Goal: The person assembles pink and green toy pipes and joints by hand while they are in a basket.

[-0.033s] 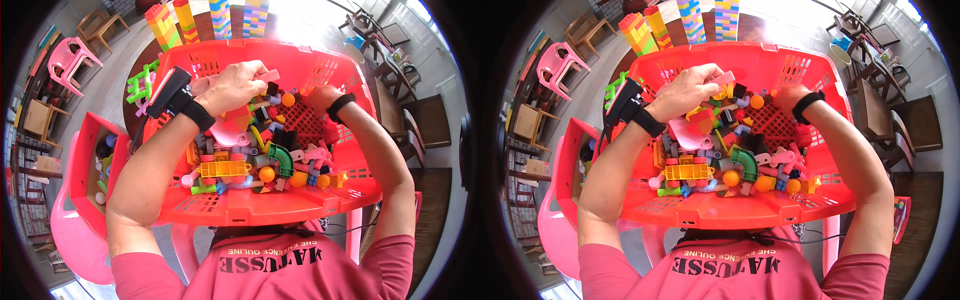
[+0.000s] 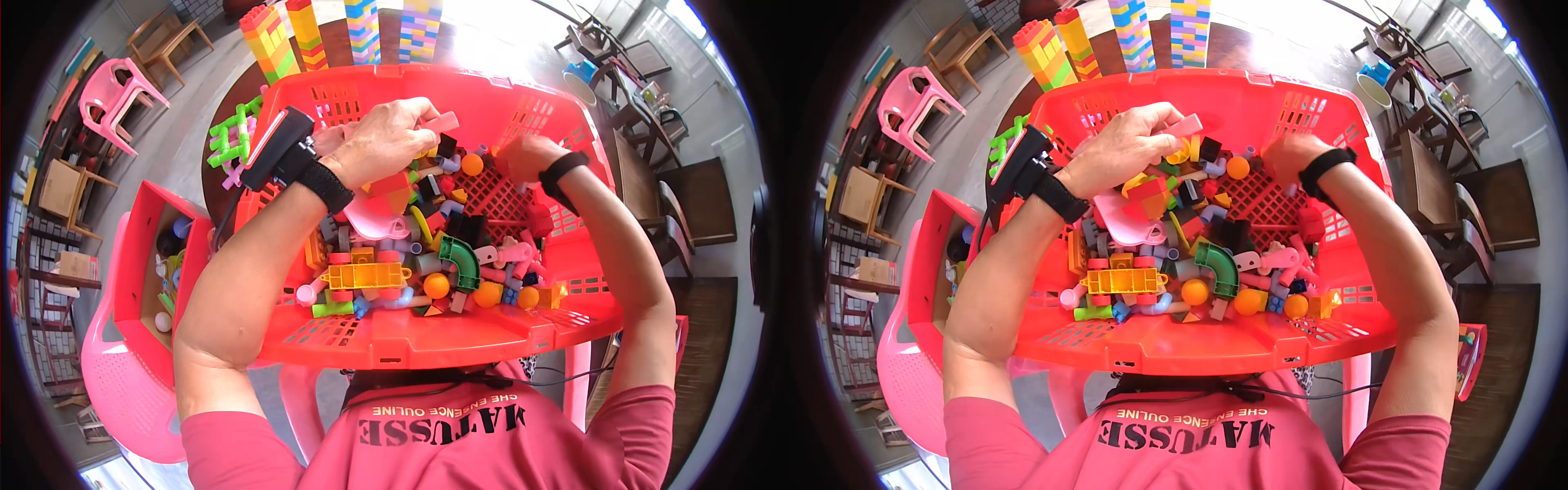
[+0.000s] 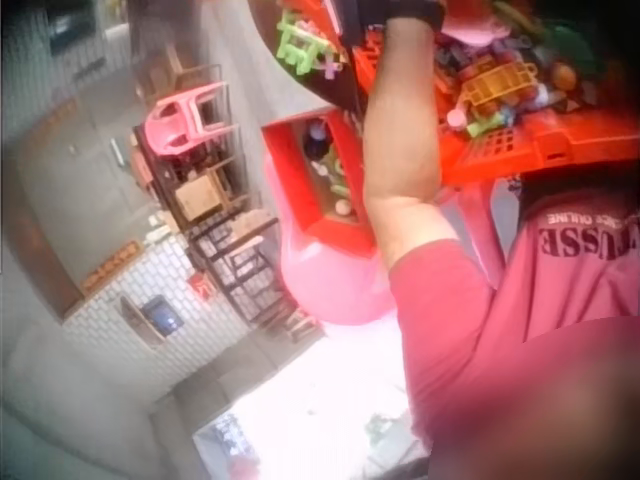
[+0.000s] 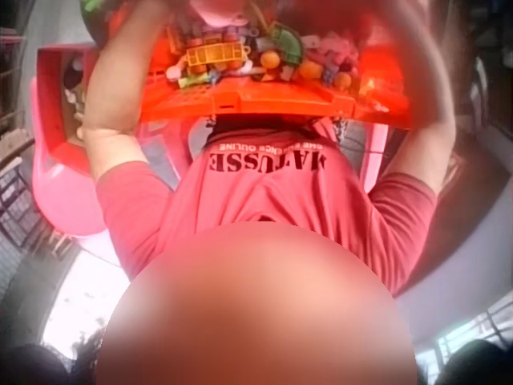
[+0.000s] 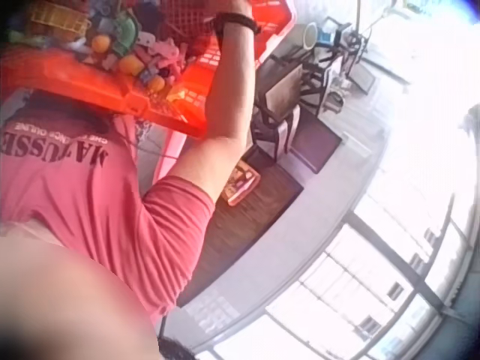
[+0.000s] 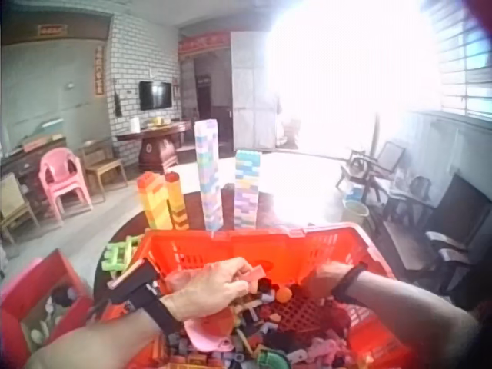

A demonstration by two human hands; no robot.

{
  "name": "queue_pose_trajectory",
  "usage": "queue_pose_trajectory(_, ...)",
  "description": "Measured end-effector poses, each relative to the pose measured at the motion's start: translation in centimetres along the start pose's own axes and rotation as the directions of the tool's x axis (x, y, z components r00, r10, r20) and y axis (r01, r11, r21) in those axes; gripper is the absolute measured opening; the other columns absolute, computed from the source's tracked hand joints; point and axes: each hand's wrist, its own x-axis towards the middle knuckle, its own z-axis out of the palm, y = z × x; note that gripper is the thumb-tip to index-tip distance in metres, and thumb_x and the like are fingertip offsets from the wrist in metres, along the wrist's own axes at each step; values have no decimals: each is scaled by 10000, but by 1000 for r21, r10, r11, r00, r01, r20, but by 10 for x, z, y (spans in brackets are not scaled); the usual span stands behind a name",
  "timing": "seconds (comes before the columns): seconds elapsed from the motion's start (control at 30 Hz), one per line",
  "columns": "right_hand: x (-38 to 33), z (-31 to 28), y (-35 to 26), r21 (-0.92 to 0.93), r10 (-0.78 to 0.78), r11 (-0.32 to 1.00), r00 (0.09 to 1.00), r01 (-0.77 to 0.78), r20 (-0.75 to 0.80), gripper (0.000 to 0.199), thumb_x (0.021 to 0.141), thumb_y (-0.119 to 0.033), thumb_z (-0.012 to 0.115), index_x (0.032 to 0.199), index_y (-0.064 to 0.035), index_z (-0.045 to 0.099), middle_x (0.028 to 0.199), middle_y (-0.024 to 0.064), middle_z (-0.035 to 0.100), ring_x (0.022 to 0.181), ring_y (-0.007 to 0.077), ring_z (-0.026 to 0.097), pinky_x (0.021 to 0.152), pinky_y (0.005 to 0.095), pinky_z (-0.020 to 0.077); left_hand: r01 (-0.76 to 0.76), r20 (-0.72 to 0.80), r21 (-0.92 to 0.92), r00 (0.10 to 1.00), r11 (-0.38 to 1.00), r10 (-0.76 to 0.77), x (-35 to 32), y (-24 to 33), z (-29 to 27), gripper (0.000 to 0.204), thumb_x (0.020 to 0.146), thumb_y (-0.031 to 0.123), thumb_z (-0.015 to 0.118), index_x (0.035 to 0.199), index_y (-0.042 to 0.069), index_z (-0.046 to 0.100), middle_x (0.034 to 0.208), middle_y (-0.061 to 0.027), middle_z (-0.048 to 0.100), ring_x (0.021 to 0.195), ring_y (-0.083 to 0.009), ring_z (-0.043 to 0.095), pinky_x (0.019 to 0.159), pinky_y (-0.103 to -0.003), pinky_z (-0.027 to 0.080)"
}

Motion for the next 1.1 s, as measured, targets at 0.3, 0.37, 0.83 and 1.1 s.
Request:
queue_pose_trajectory(0.3,3,5,-4,69,-71,993,951,96,-301,234,736,-174,641,910,-38,562,804,157,633,816,355,626,720,444,499,38,33,223,998,974,-46,4,-17,-5,306,797,283,619,938,11,622,837,-198,656,852,-347,643,747,-420,492)
queue_pose_trajectory(0.37,5,7,-8,3,-57,998,970,59,-235,223,759,-200,640,934,-65,616,845,153,659,854,341,644,721,449,512,41,91,335,993,941,-76,3,-21,-6,258,812,199,647,933,-25,599,801,-136,669,785,-239,674,701,-341,503)
queue_pose_trajectory(0.83,1,3,-40,10,-248,968,961,251,-122,375,848,-318,631,1119,-63,582,973,147,661,970,347,619,803,449,495,29,210,724,942,690,-260,-3,-22,-10,198,731,131,625,892,35,561,852,-146,611,861,-334,610,692,-446,462)
queue_pose_trajectory(1.1,3,10,-45,138,-386,895,892,424,-234,451,789,-325,716,1141,-79,576,1031,141,657,1007,345,605,831,445,490,-257,263,517,955,817,135,-1,-23,1,239,735,73,627,970,36,597,901,-120,615,865,-302,623,753,-396,498)
